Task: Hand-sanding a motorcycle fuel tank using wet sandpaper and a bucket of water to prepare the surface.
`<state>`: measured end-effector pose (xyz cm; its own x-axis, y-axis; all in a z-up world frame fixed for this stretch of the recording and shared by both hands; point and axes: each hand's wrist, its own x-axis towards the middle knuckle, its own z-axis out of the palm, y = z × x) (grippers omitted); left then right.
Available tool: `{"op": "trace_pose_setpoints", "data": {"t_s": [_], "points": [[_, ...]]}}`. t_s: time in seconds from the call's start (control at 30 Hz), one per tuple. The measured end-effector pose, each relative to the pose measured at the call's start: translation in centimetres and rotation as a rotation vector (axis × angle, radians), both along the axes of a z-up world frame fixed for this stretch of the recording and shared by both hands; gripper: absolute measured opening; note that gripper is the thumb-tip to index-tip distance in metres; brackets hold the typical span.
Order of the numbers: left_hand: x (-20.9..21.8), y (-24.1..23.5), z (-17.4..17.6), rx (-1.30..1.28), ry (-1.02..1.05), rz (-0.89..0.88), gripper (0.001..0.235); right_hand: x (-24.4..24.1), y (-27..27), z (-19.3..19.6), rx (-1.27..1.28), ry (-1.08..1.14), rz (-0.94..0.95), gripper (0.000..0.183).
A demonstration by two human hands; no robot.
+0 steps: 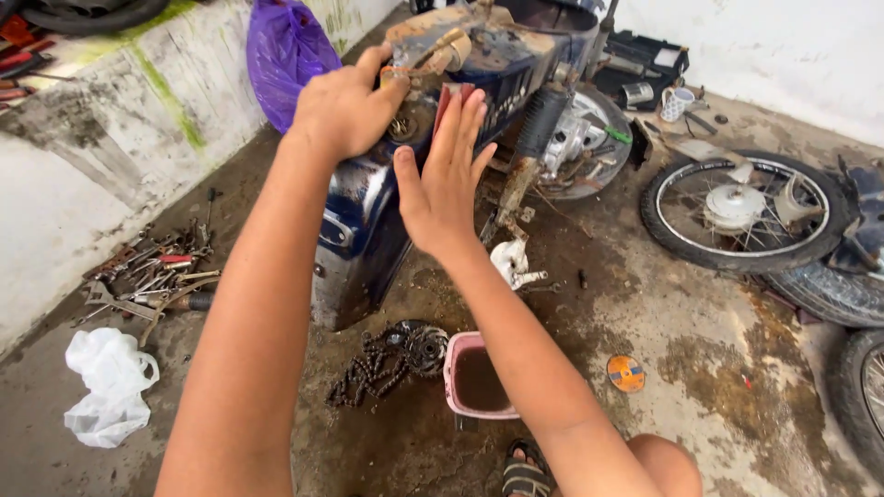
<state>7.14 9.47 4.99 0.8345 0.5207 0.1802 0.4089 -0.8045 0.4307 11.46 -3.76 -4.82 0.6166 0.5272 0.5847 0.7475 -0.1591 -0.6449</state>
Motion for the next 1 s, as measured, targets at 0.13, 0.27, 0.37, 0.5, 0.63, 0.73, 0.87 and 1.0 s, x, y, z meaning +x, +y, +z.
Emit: {"op": "trace_pose_setpoints", "data": {"t_s": [0.13,0.27,0.37,0.5,0.63,0.73,0.87,1.0], "points": [[0.1,-0.5,-0.7,-0.035,-0.037,0.030,0.071,-5.9,-2.0,-2.0,-0.013,-0.037,0.085,0.097],[0.3,0.1,-2.0,0.026,-0.144,0.023,0.070,-3.0,-0.9,-0.8,-0.009,-0.079,0.065,0.104],[0.5,0.0,-2.7,0.050,-0.195,0.041,0.068,-2.8,-0.6,0.2,0.001,-0.007,-0.001,0.101],[0.4,0.0,-3.0,0.080,-0.245,0.019,0.069,-7.6,-2.6,-5.6,0.027,-0.271,0.165,0.108],[0.0,-0.8,-1.6,-0.015,-0.182,0.098,0.069,-2.2,-0.5,-1.4,0.019,-0.224,0.058,0.105],[-0.5,-1.0,-1.7,-0.028,-0.167,0.132,0.066,-1.6,-0.3,-1.2,0.067,-0.026,0.015,0.094],[-0.3,-0.9,-1.4,0.021,-0.211,0.092,0.070,-4.3,-1.6,-4.0,0.038,-0.244,0.086,0.101],[-0.4,-0.6,-2.5,0.069,-0.336,0.051,0.061,-0.7,-0.7,1.2,-0.102,-0.033,-0.005,0.112]]}}
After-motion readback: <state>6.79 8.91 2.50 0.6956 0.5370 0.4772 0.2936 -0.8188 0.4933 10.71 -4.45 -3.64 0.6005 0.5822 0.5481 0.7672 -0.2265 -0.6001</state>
